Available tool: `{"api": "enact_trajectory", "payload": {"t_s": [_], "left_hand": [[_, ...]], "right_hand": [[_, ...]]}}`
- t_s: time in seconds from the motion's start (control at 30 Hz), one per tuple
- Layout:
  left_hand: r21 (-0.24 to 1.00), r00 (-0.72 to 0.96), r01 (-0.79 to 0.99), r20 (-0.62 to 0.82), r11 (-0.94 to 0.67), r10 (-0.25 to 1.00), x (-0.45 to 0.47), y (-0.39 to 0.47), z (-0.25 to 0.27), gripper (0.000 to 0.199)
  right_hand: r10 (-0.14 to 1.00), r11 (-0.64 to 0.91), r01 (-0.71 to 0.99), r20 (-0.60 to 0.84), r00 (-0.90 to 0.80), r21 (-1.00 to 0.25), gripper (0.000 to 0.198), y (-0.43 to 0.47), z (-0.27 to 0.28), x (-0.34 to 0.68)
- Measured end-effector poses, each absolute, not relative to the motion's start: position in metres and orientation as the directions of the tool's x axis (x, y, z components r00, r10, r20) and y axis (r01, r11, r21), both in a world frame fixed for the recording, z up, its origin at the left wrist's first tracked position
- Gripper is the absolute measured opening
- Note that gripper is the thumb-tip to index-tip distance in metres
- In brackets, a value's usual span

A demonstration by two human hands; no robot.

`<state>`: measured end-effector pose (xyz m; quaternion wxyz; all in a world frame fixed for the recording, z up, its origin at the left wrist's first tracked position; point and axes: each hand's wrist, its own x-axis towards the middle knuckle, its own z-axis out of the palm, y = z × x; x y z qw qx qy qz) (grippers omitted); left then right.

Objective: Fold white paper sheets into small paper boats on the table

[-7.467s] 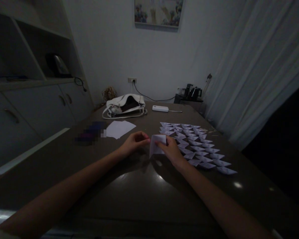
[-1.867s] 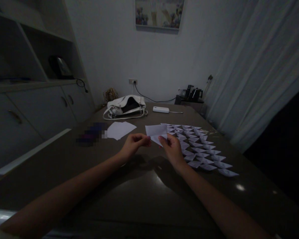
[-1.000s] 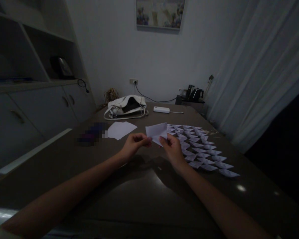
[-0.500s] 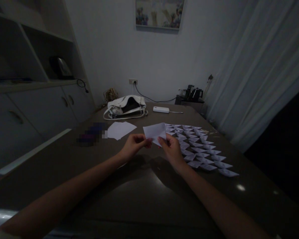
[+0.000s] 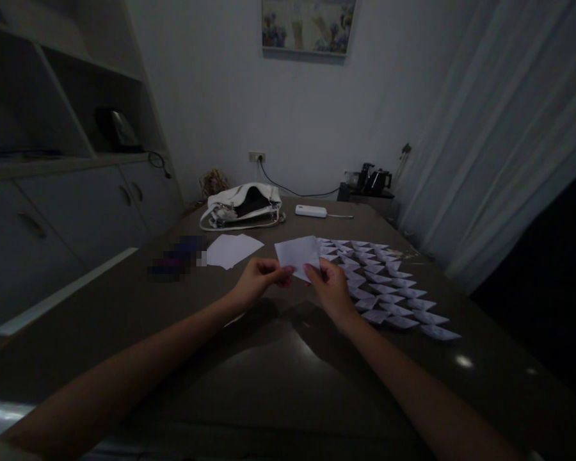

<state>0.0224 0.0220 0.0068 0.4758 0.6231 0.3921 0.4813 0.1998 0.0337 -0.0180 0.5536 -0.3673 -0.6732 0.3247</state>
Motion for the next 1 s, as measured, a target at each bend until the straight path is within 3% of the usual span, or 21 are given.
{"api": "enact_trajectory", "payload": {"t_s": [0.27,1.0], "left_hand": [[0.954,0.259,0.052,0.271,-0.294,0.927,0.0234,0.0268,0.0033,0.029],[0.972,0.287,0.043,0.208,-0.229,0.935,0.0231,0.0267,0.0032,0.029]], "right_hand": [[0.862,0.505,0.151,0.49,-0.125,-0.85,0.025,0.0347,-0.0199,0.2001],[0.858,0.512,0.158,0.493,-0.141,-0.845,0.023,0.0335,-0.0188,0.1995]]}}
